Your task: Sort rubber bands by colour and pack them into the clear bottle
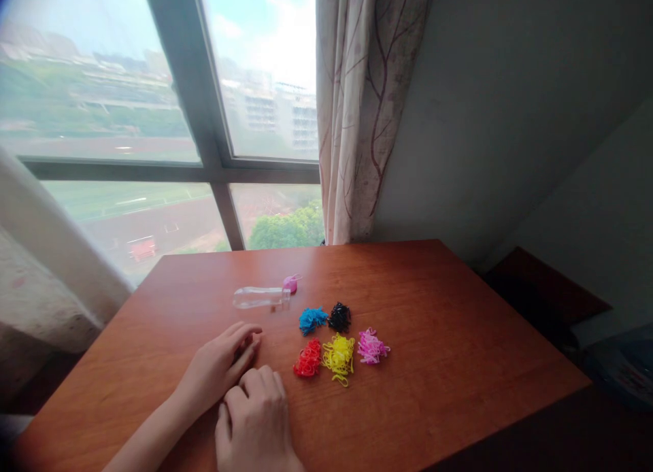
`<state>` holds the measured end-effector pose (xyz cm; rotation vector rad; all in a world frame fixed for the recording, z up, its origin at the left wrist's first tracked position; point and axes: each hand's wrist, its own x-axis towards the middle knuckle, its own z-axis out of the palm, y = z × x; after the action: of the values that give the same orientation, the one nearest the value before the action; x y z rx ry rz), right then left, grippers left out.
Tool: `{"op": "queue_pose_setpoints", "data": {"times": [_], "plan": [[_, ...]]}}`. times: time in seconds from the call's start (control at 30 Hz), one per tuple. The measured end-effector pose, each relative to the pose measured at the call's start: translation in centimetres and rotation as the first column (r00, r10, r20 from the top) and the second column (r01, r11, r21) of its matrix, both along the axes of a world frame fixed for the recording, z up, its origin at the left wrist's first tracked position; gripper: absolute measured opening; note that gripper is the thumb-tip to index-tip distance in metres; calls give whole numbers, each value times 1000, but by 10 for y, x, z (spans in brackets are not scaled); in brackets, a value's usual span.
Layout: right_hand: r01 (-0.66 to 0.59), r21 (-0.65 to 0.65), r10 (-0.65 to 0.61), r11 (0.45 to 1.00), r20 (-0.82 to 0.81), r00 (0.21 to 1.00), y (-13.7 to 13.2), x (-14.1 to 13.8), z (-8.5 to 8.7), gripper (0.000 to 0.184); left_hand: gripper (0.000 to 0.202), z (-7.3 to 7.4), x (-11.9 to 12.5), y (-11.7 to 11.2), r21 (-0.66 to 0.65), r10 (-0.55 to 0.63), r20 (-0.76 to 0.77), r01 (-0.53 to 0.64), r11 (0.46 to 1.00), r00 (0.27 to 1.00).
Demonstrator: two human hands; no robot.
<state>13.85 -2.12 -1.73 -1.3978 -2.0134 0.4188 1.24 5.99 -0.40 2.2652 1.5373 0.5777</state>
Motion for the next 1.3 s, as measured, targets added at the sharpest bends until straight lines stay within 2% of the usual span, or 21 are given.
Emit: {"op": "queue_pose_setpoints", "data": {"times": [0.13,0.27,0.4,0.57,0.67,0.73,0.83,0.93,1.03,1.17,1.3], "plan": [[-23,-13,22,1000,-24,999,2,1,0,11,30,15,6,8,159,66,-130,-45,986,989],[-26,-13,26,1000,-49,998,3,0,-1,12,39,26,12,32,301,85,-230,-12,953,970],[-23,-23,21,999,-59,998,3,-1,-3,13,46,24,16,54,295,88,-270,-4,955,959],[-24,-23,23,999,-51,998,4,1,-1,14,35,17,15,58,246,47,-252,17,969,967],[-18,-15,18,1000,-41,999,4,0,0,14,37,17,10,53,231,50,-148,-14,973,988],[-19,-3,19,1000,-27,999,3,-1,0,14,40,18,7,47,203,39,11,-40,978,999],[-50,9,50,999,17,999,-2,4,2,16,39,18,4,35,124,5,221,-33,992,975],[-61,-24,61,998,33,998,-4,25,14,19,32,15,1,20,35,-10,365,-3,999,931],[34,-89,-33,995,10,999,6,62,31,23,34,6,-2,7,-64,6,506,31,997,862],[133,-177,-116,975,103,988,33,105,50,28,37,-2,-2,1,-135,42,569,43,990,821],[136,-275,-63,952,259,964,52,113,56,37,33,2,1,1,-125,52,548,20,992,835]]}}
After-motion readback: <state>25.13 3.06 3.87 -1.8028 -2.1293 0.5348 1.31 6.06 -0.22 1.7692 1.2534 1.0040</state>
